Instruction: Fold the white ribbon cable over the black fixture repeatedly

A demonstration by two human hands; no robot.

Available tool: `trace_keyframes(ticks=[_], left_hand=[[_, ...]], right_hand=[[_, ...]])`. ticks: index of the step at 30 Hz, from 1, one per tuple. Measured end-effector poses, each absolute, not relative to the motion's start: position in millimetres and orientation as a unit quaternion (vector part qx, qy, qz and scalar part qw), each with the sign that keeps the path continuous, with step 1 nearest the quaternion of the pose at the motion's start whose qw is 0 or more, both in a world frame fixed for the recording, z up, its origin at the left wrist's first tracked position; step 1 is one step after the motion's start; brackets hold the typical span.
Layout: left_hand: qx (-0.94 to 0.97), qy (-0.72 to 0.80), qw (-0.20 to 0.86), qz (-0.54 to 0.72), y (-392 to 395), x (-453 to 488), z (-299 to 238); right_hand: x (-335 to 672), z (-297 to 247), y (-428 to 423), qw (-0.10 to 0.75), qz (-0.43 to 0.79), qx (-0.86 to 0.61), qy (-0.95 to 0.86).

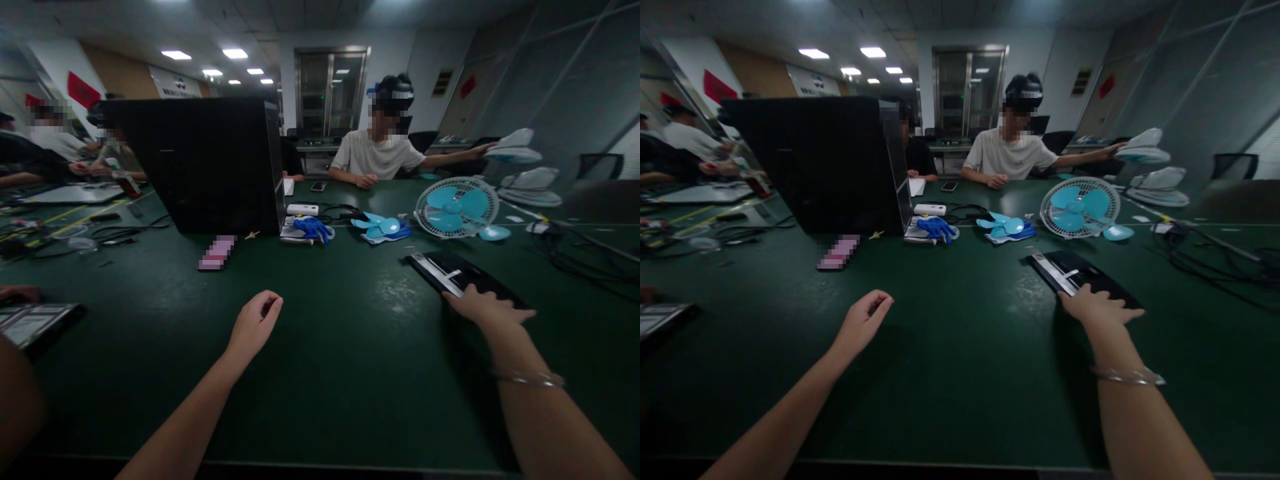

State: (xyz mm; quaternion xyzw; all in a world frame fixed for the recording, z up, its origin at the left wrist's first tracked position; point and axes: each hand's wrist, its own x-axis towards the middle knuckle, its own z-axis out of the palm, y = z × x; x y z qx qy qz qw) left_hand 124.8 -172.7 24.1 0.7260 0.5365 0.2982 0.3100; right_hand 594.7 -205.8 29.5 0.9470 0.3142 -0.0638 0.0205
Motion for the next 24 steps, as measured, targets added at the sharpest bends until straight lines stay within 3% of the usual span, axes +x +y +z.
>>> trace_keyframes(ticks=[12, 19, 24], left_hand=[[0.733, 0.526, 0.301, 0.308, -169.3, 122.4, 15.2], [0.734, 0.53, 0.295, 0.303, -169.7, 123.9, 17.0], [0.73, 0.536, 0.304, 0.297, -170.4, 124.0, 19.5]], right_hand=[[651.8, 13.9, -225.0, -0.132, -0.053, 0.965, 0.219], [652.8, 15.7, -232.8, -0.086, -0.042, 0.965, 0.243], [652.6, 20.5, -234.2, -0.024, 0.029, 0.942, 0.332]])
